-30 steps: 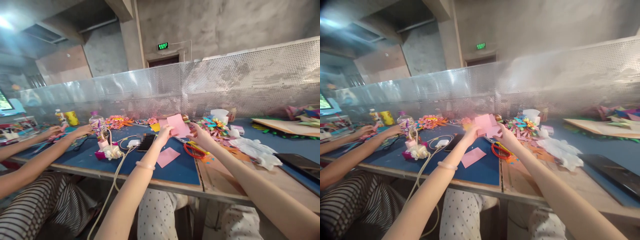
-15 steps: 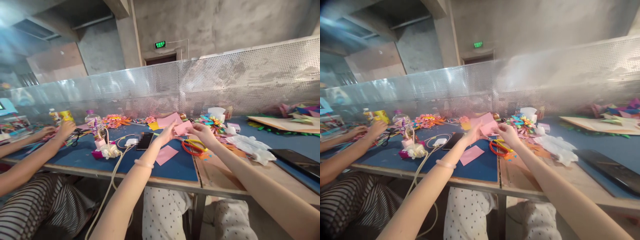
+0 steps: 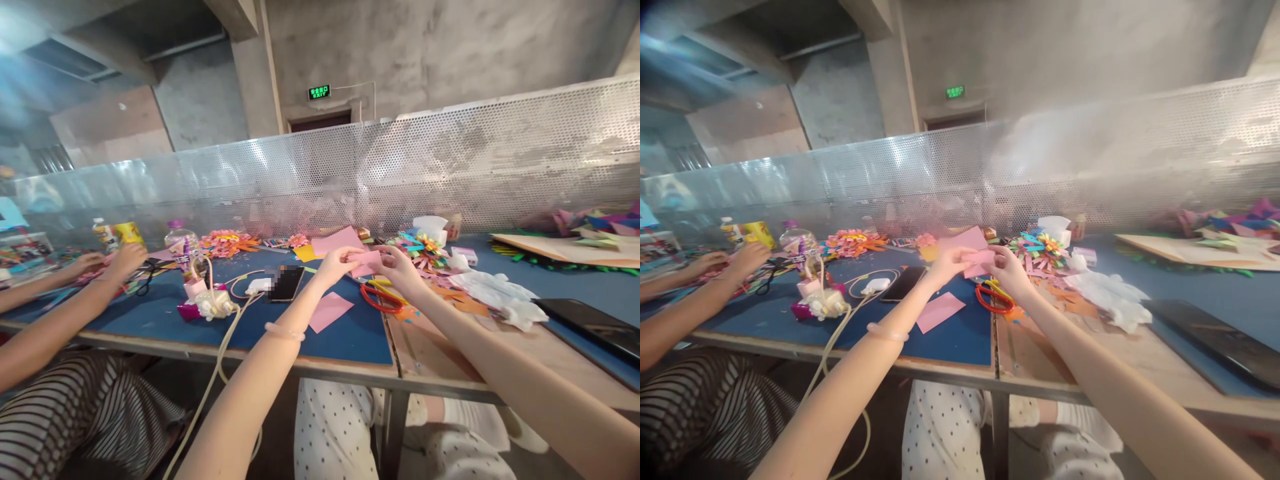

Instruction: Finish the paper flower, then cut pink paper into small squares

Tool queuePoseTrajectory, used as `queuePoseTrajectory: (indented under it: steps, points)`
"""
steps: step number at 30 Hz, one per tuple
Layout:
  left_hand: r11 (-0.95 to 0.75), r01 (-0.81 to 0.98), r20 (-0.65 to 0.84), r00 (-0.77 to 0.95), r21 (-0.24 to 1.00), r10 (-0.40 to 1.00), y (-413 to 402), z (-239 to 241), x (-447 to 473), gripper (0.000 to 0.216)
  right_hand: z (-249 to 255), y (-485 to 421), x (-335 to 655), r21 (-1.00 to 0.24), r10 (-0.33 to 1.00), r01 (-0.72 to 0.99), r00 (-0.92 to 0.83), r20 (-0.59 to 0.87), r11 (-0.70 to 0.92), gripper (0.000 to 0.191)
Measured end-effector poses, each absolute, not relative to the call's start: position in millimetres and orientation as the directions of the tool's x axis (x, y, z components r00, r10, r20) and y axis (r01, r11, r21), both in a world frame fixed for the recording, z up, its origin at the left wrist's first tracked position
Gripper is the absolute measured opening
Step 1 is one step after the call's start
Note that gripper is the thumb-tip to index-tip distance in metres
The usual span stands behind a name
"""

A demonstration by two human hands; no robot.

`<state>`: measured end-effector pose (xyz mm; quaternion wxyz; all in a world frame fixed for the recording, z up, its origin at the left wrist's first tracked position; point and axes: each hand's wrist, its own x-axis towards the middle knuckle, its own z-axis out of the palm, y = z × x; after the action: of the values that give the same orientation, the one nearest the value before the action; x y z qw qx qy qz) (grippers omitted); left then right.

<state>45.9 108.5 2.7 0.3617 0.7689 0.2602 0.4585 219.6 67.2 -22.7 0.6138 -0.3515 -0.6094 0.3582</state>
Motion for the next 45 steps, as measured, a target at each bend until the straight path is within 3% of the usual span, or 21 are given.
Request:
queuePoseTrajectory:
  steps: [4, 10, 45]
  points:
    - [-0.629, 0.116, 0.519, 0.461, 0.768, 0.719, 106, 2, 46, 0.029, -24, 70, 225, -0.844, 0.850, 0.136, 0.022, 0.527, 0.519, 0.044]
    - [-0.597, 0.124, 0.485, 0.466, 0.792, 0.740, 94, 9, 48, 0.033, -28, 79, 229, -0.799, 0.812, 0.213, 0.037, 0.582, 0.563, 0.038]
    - [-0.556, 0.082, 0.465, 0.455, 0.827, 0.759, 106, 2, 48, 0.023, -32, 80, 233, -0.799, 0.813, 0.202, 0.024, 0.582, 0.566, 0.032]
